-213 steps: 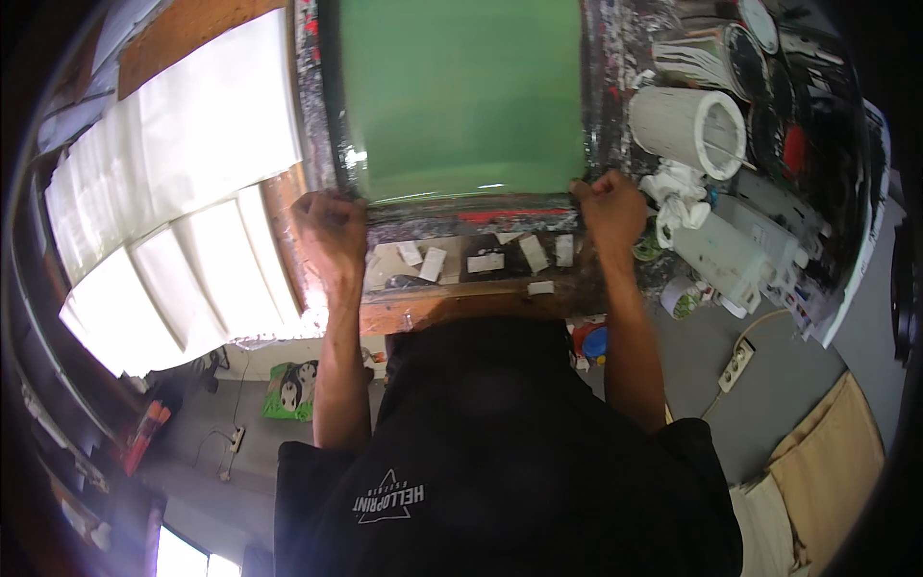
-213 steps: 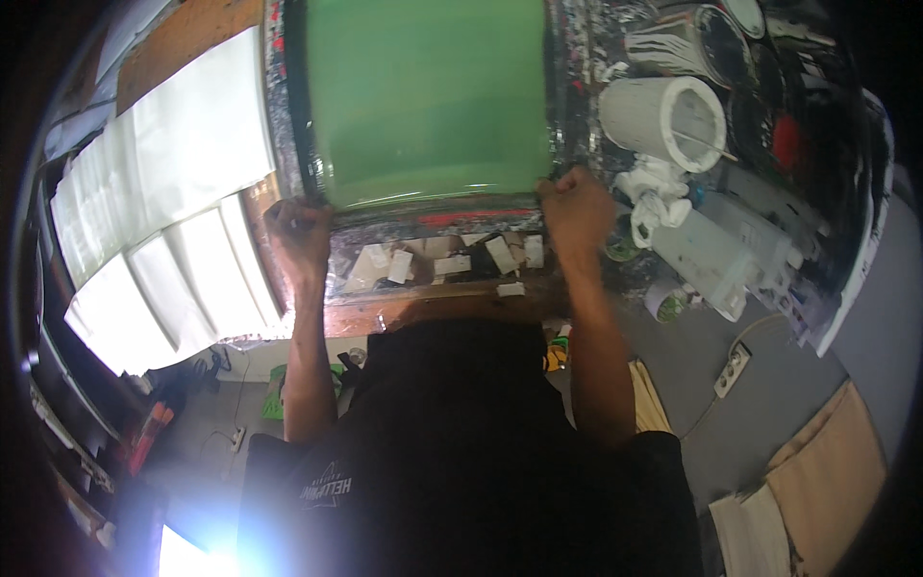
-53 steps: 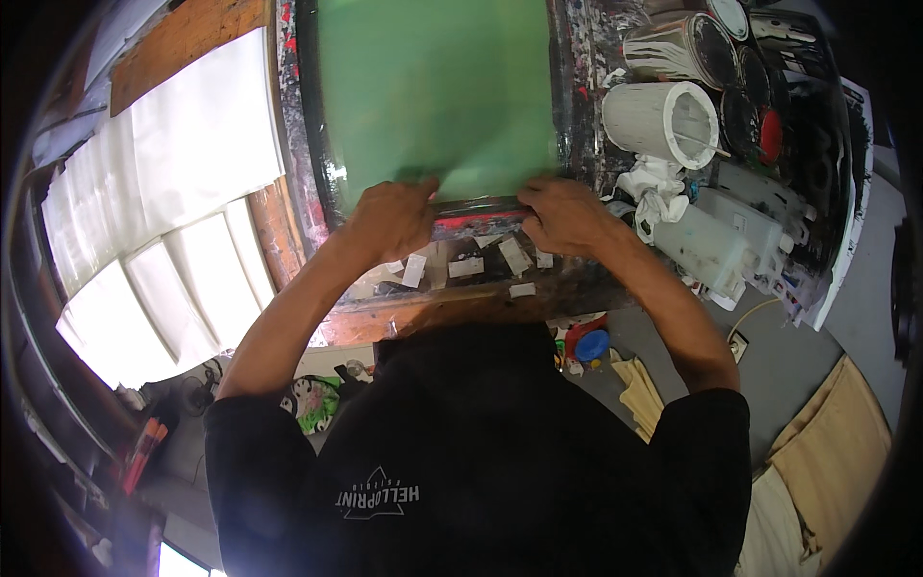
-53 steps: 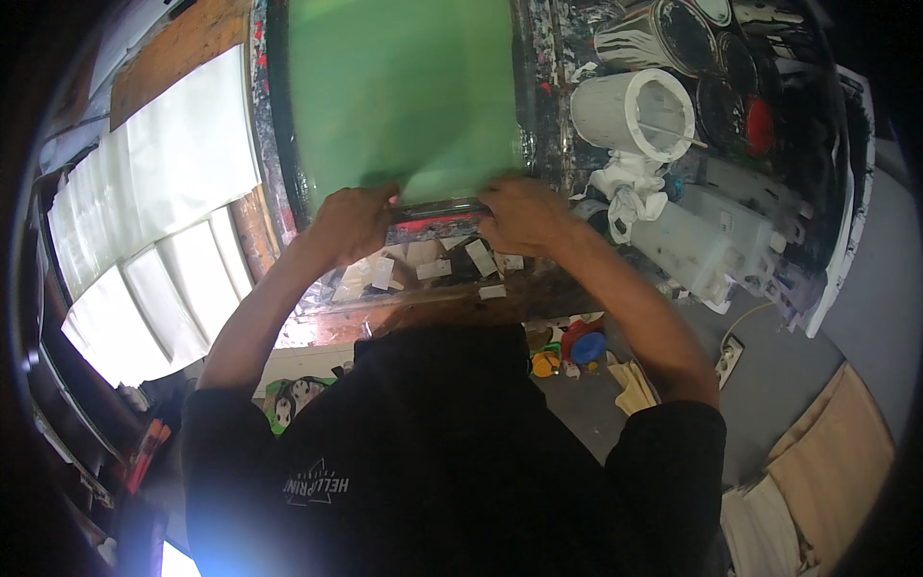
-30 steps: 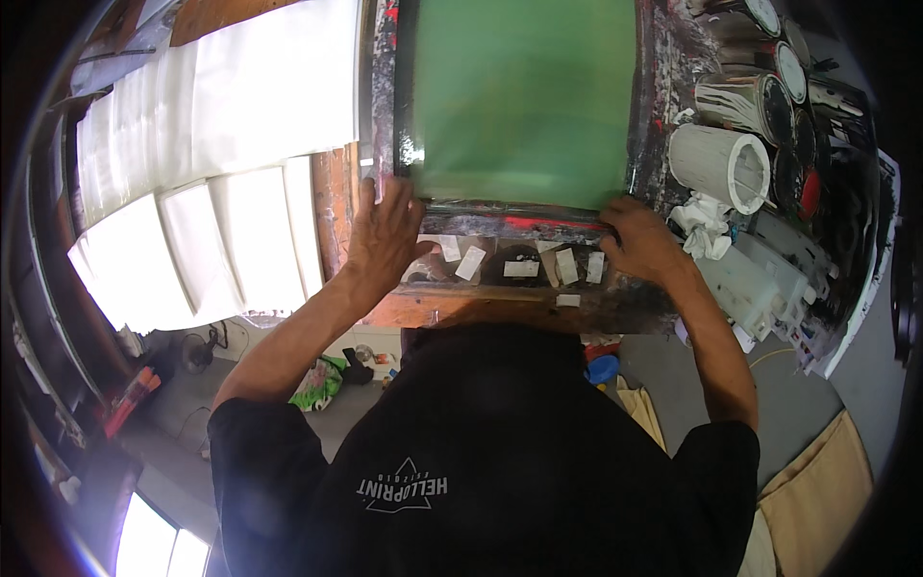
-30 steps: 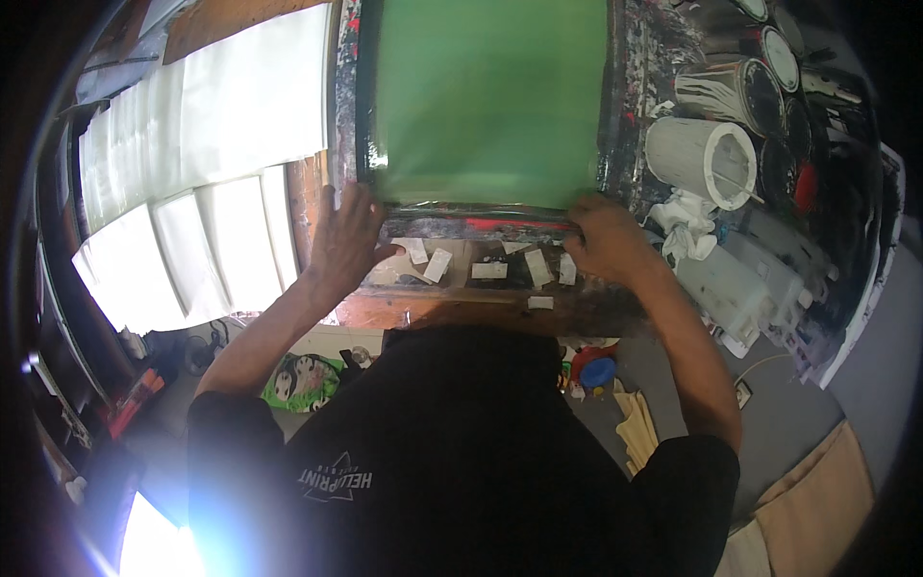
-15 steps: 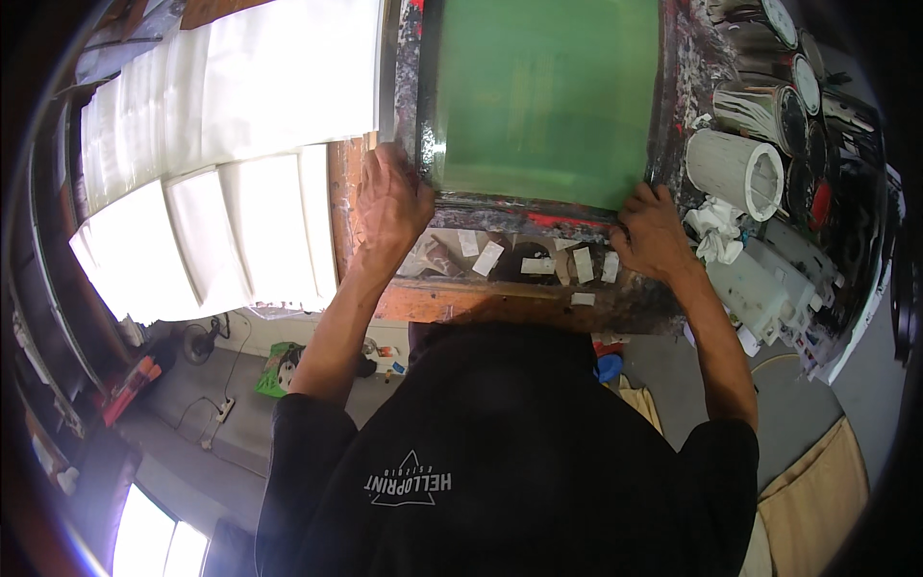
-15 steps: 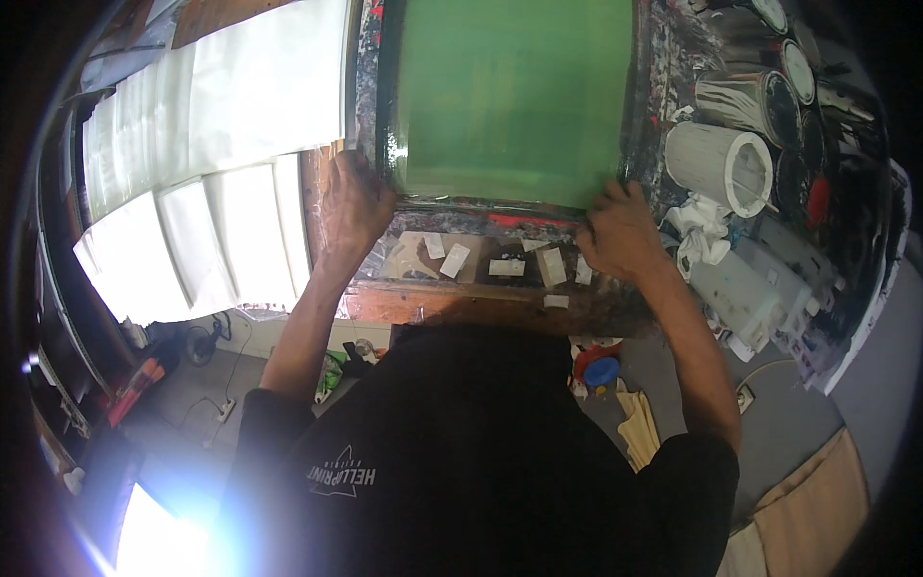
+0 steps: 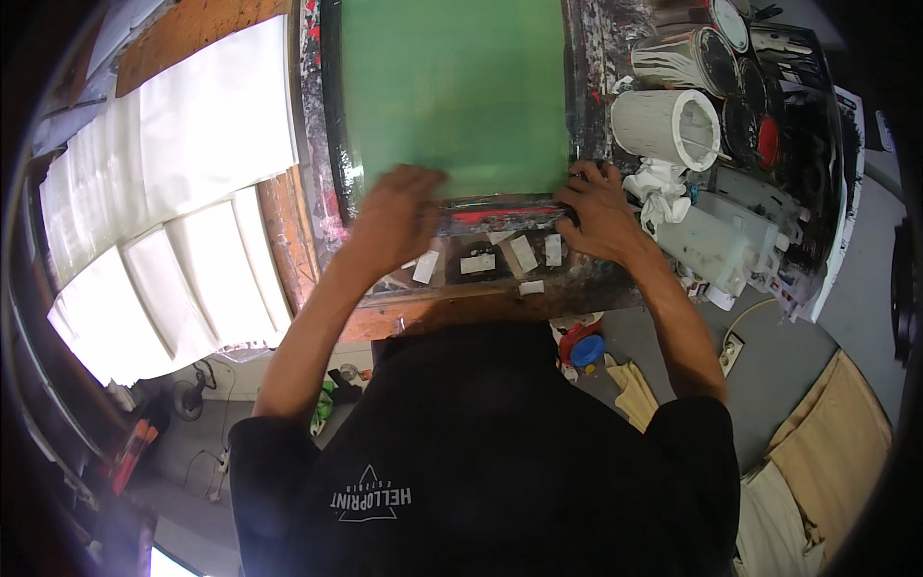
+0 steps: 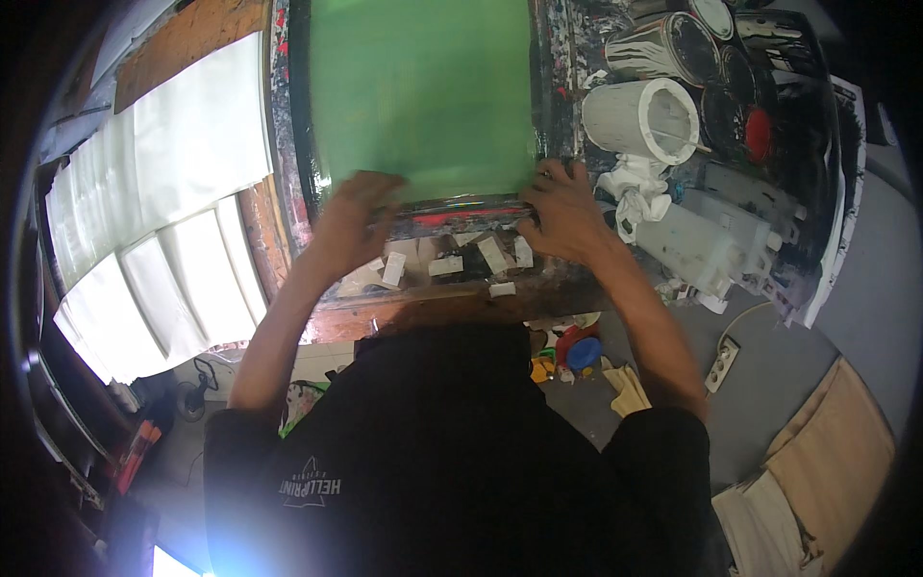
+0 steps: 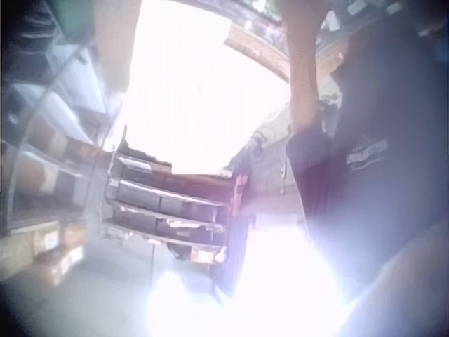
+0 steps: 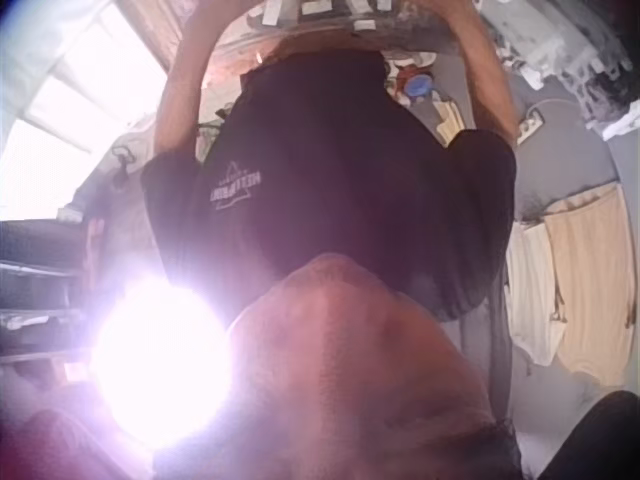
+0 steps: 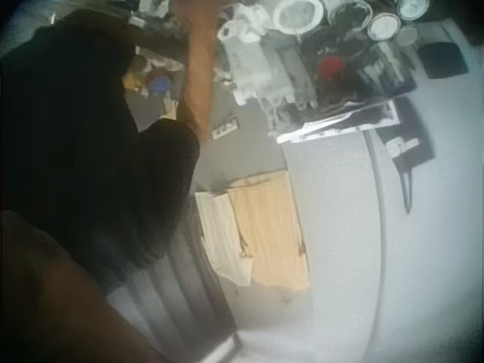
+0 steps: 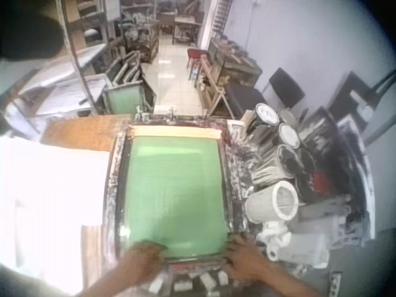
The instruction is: The person tapes the edges of a green screen printing frame using clear adhesive tape. They repeatedly tear tape, apply it along the frame edges, and smooth it down by hand.
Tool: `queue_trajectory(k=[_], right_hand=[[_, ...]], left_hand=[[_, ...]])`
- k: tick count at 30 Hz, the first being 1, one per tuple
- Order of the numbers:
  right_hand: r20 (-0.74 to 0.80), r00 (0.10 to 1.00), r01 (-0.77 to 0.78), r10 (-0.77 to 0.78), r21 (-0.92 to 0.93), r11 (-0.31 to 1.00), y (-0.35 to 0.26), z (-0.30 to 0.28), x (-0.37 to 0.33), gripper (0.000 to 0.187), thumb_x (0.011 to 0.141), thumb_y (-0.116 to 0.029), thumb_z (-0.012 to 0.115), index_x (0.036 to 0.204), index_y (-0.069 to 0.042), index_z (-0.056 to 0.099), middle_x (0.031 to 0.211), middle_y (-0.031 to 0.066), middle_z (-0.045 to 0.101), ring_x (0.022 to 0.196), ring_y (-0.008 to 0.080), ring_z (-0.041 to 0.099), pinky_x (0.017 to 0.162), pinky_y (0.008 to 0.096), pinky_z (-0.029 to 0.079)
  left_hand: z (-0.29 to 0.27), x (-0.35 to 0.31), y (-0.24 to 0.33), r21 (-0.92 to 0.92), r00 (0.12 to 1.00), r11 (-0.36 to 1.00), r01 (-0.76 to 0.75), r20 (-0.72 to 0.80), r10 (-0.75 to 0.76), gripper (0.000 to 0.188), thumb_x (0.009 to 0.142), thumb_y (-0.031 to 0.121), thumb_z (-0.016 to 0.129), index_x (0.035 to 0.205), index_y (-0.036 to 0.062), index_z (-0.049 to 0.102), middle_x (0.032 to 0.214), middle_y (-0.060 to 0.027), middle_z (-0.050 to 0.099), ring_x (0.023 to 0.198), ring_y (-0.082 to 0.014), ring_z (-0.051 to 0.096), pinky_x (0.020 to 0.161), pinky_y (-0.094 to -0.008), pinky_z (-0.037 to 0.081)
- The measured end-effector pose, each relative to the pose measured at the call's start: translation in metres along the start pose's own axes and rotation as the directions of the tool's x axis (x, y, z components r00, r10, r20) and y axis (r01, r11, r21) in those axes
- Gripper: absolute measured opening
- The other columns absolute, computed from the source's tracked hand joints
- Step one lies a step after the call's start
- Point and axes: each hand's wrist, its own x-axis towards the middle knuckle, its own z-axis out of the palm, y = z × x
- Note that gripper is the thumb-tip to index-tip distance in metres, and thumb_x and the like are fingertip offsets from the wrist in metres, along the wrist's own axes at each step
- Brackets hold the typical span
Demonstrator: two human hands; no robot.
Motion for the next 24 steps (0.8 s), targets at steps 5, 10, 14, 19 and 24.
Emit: queue_trajectory(k=[5,10,14,19,24], right_hand=[[-0.089,0.996,-0.022,0.027,0.066,0.998,0.000,-0.003,-0.017,0.036,0.075,-0.021,0.067,0.105,-0.004,0.074,0.111,0.0119,0.072,0.126,0.0350,0.051,0.108,0.0523,0.035],[-0.475,0.803,-0.134,0.361,0.446,0.885,-0.003,0.011,-0.058,0.039,0.073,-0.005,0.068,0.112,-0.005,0.072,0.105,0.0105,0.069,0.106,0.0316,0.061,0.097,0.0420,0.046],[-0.417,0.601,-0.306,0.682,0.668,0.678,-0.006,0.029,-0.077,0.045,0.076,-0.001,0.065,0.120,-0.008,0.069,0.100,0.0099,0.065,0.089,0.0261,0.062,0.080,0.0346,0.052],[-0.294,0.768,-0.346,0.569,0.557,0.755,-0.017,0.026,-0.062,0.053,0.078,-0.004,0.064,0.130,-0.014,0.064,0.103,0.0151,0.068,0.079,0.0299,0.067,0.068,0.0404,0.053],[-0.064,0.900,-0.418,0.432,0.160,0.894,-0.007,0.009,-0.026,0.051,0.075,-0.007,0.064,0.126,-0.012,0.067,0.086,0.0232,0.070,0.080,0.0387,0.070,0.071,0.0470,0.055]], left_hand=[[0.088,0.055,0.032,-0.111,0.931,0.985,-0.129,0.329,0.159,0.037,0.085,0.019,0.064,0.118,0.0019,0.069,0.112,-0.0185,0.063,0.113,-0.0381,0.058,0.098,-0.0466,0.049],[0.123,0.068,0.050,-0.088,0.925,0.970,-0.225,0.293,0.241,0.046,0.079,0.020,0.067,0.122,0.0016,0.068,0.113,-0.0173,0.061,0.117,-0.0359,0.054,0.101,-0.0464,0.046],[0.134,0.070,0.044,-0.213,0.939,0.956,-0.201,0.236,0.250,0.050,0.072,0.020,0.068,0.119,0.0037,0.069,0.114,-0.0158,0.062,0.115,-0.0358,0.054,0.102,-0.0447,0.045],[0.134,0.084,0.053,-0.159,0.923,0.976,-0.147,0.333,0.193,0.055,0.069,0.019,0.069,0.122,0.0067,0.069,0.121,-0.0129,0.062,0.117,-0.0350,0.053,0.102,-0.0448,0.045],[0.127,0.075,0.064,-0.073,0.930,0.983,-0.171,0.318,0.185,0.062,0.071,0.014,0.069,0.133,0.0081,0.065,0.124,-0.0129,0.060,0.118,-0.0334,0.054,0.102,-0.0472,0.044]])
